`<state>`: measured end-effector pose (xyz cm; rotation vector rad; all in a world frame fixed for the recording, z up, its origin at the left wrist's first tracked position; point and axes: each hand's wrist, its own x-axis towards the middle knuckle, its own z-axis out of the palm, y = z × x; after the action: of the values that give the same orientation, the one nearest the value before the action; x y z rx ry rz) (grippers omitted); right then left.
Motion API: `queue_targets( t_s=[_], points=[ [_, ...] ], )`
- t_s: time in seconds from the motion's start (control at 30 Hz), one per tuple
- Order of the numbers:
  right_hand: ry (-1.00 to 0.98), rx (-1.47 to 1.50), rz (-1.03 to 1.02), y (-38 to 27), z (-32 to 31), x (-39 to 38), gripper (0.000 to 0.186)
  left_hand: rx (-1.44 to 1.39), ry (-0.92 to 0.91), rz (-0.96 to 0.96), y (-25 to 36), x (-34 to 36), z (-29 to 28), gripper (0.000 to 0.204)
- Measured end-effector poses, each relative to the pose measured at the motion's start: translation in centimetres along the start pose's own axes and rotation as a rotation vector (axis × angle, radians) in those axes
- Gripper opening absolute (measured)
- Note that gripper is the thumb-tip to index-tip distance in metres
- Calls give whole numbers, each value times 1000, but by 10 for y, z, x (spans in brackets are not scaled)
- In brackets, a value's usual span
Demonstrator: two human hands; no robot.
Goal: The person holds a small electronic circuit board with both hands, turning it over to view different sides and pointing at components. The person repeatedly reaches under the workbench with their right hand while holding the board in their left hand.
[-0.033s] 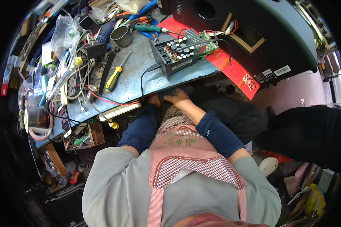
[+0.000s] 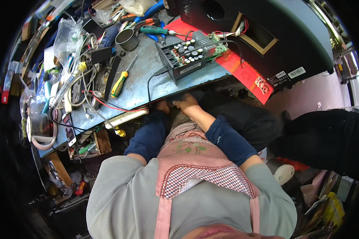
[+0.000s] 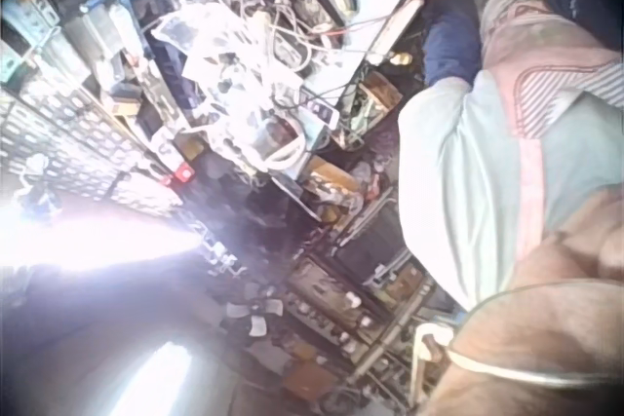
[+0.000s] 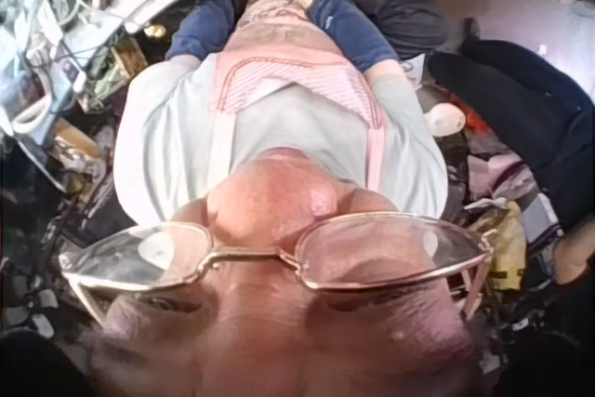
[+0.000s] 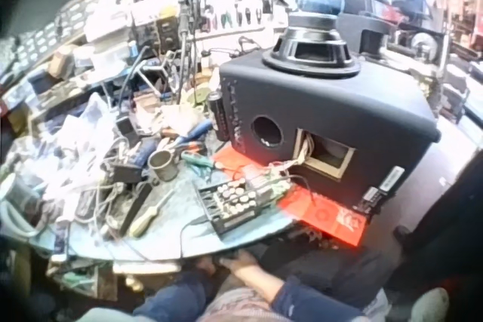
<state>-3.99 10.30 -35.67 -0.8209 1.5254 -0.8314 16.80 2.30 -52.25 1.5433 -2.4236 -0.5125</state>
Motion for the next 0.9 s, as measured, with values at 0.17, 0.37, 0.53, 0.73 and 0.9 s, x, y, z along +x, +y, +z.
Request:
queue_targets(
  t_s=[0.17,0.37,0.53,0.73,0.9],
  points=[
    [-327,491,360,-40,23,-4,27,-593,-169,-281,-3,-19,-18,40],
    [-386,46,166,-13,21,3,40,-1926,-80,-945,4,-13,-11,42],
    [-252,-429,20,-16,19,-29,95,-1862,-117,-1022,5,-10,-22,50],
    [-413,-277,78,-15,-6,-54,102,-1787,-235,-1102,34,-12,-66,46],
    [-460,-145,1,1,-33,-66,97,-1806,-197,-1083,49,-19,-68,43]
  ],
)
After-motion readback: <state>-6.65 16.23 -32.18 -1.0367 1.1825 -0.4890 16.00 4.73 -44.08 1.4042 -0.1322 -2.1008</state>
